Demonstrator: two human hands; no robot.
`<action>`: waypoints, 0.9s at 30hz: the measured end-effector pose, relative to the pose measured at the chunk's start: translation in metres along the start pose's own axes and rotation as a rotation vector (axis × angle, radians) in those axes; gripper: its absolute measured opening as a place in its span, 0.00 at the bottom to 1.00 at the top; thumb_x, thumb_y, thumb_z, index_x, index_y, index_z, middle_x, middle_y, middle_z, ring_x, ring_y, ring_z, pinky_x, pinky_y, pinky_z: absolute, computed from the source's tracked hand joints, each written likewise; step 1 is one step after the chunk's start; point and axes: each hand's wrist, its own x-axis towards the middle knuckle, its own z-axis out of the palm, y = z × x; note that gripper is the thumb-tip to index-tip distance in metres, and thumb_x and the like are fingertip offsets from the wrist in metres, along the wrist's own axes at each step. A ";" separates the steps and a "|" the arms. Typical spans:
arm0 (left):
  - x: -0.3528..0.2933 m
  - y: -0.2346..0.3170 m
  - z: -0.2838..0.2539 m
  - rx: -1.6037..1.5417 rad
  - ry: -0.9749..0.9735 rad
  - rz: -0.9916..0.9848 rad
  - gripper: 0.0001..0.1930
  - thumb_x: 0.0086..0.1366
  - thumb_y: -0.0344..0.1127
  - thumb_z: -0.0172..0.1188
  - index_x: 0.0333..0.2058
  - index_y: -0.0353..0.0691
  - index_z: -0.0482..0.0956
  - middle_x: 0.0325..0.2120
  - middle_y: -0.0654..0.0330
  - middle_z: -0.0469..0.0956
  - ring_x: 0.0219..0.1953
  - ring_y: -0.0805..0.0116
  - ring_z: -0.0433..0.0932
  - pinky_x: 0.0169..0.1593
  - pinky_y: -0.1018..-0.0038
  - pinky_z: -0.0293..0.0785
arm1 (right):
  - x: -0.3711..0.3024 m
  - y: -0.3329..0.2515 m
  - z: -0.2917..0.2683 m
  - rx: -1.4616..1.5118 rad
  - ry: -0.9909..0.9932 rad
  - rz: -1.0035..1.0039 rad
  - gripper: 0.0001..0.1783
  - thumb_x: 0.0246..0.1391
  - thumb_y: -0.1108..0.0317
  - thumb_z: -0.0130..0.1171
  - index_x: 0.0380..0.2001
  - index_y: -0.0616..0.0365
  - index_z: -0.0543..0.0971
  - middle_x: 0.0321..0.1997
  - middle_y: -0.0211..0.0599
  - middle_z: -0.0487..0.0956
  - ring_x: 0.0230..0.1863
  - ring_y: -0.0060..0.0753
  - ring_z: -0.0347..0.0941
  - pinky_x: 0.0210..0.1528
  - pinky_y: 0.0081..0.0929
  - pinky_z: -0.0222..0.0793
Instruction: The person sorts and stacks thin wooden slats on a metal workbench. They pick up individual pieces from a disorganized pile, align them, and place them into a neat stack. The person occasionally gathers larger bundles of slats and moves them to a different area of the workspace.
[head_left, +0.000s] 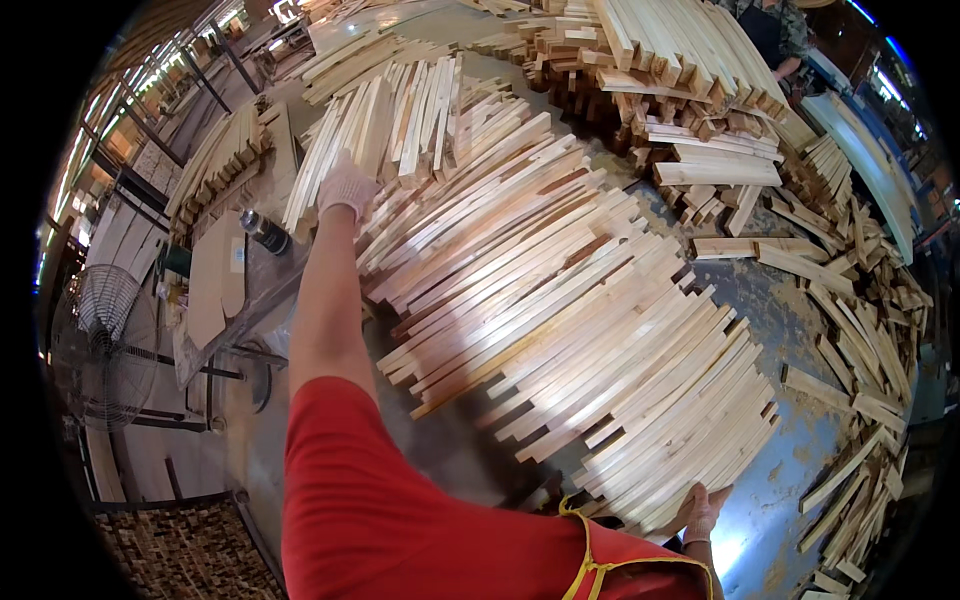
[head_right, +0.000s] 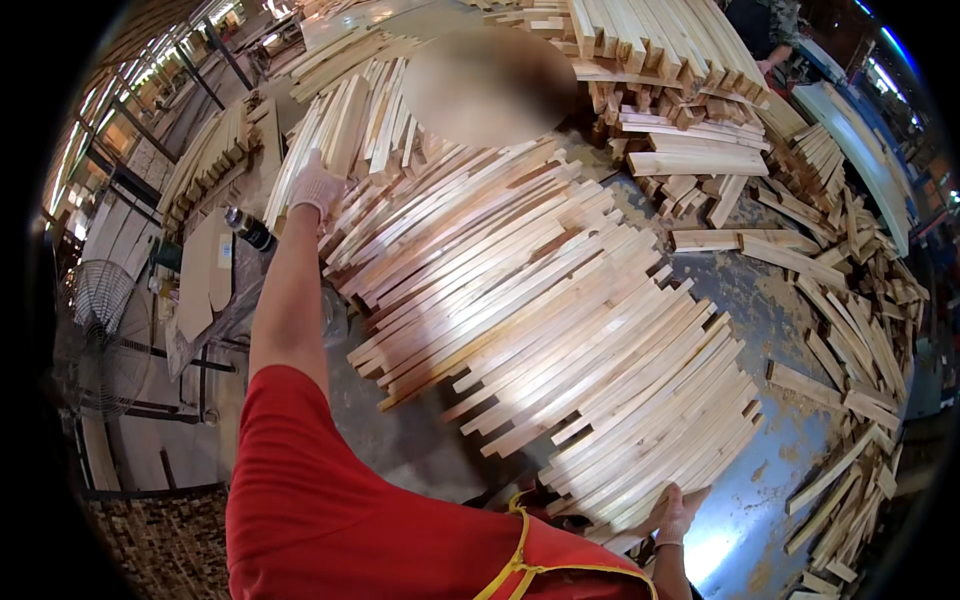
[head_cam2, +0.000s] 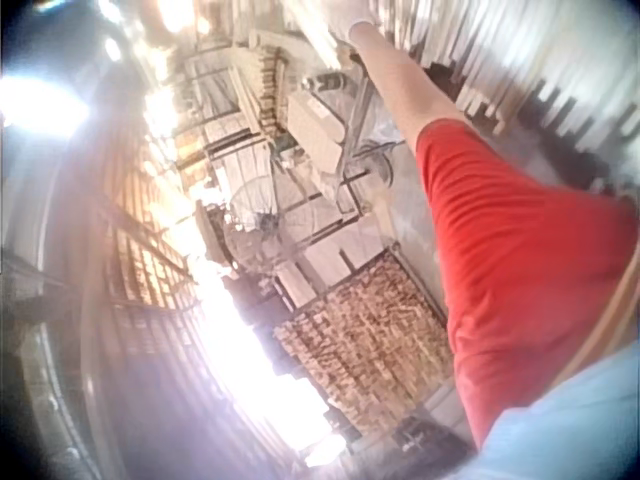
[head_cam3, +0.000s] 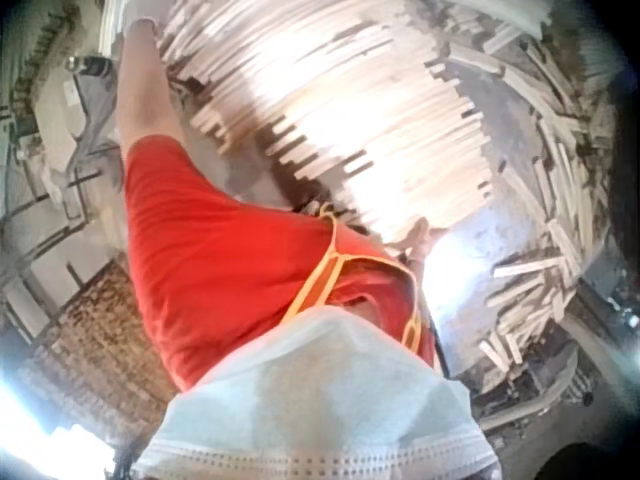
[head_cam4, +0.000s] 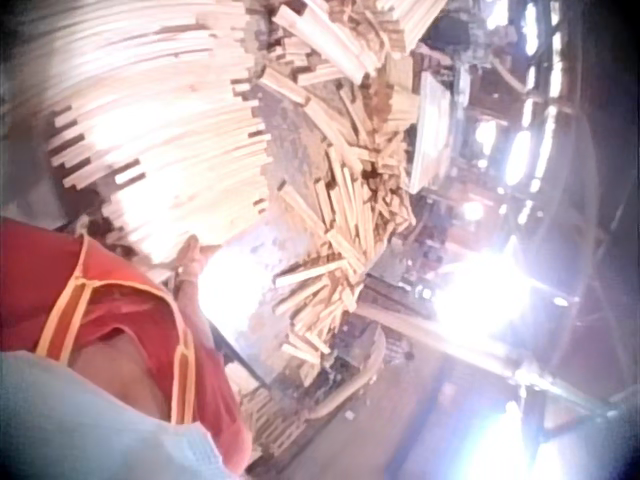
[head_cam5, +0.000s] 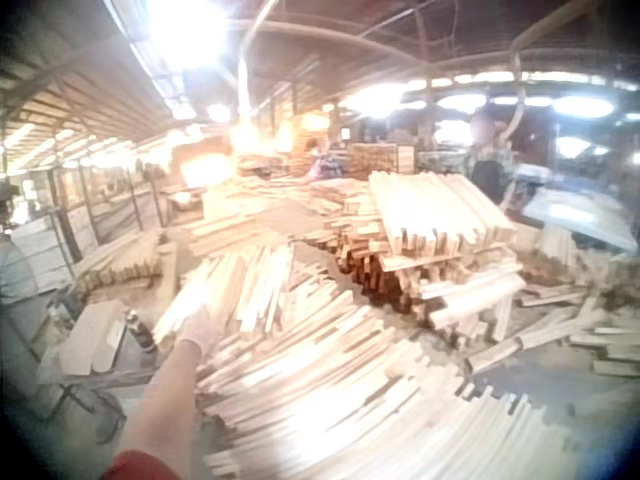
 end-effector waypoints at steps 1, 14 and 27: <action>-0.002 0.002 -0.014 0.172 0.016 0.014 0.23 0.68 0.46 0.66 0.56 0.42 0.75 0.54 0.36 0.81 0.57 0.35 0.82 0.58 0.48 0.80 | -0.001 0.000 0.001 -0.017 -0.007 0.025 0.65 0.54 0.59 0.71 0.82 0.66 0.40 0.84 0.53 0.52 0.82 0.48 0.52 0.82 0.37 0.48; -0.398 -0.028 0.048 -0.279 -0.562 0.772 0.17 0.71 0.44 0.64 0.48 0.35 0.83 0.41 0.46 0.83 0.43 0.47 0.83 0.48 0.56 0.79 | -0.012 -0.023 -0.003 -0.293 -0.002 0.130 0.61 0.57 0.51 0.74 0.82 0.61 0.49 0.75 0.58 0.70 0.71 0.51 0.69 0.73 0.39 0.66; -0.604 -0.005 0.209 -0.741 -0.802 0.001 0.20 0.74 0.53 0.60 0.53 0.44 0.77 0.39 0.56 0.83 0.42 0.52 0.80 0.51 0.62 0.75 | -0.010 -0.032 -0.021 0.035 -0.146 0.007 0.51 0.58 0.62 0.69 0.77 0.69 0.55 0.69 0.59 0.74 0.69 0.52 0.73 0.71 0.42 0.69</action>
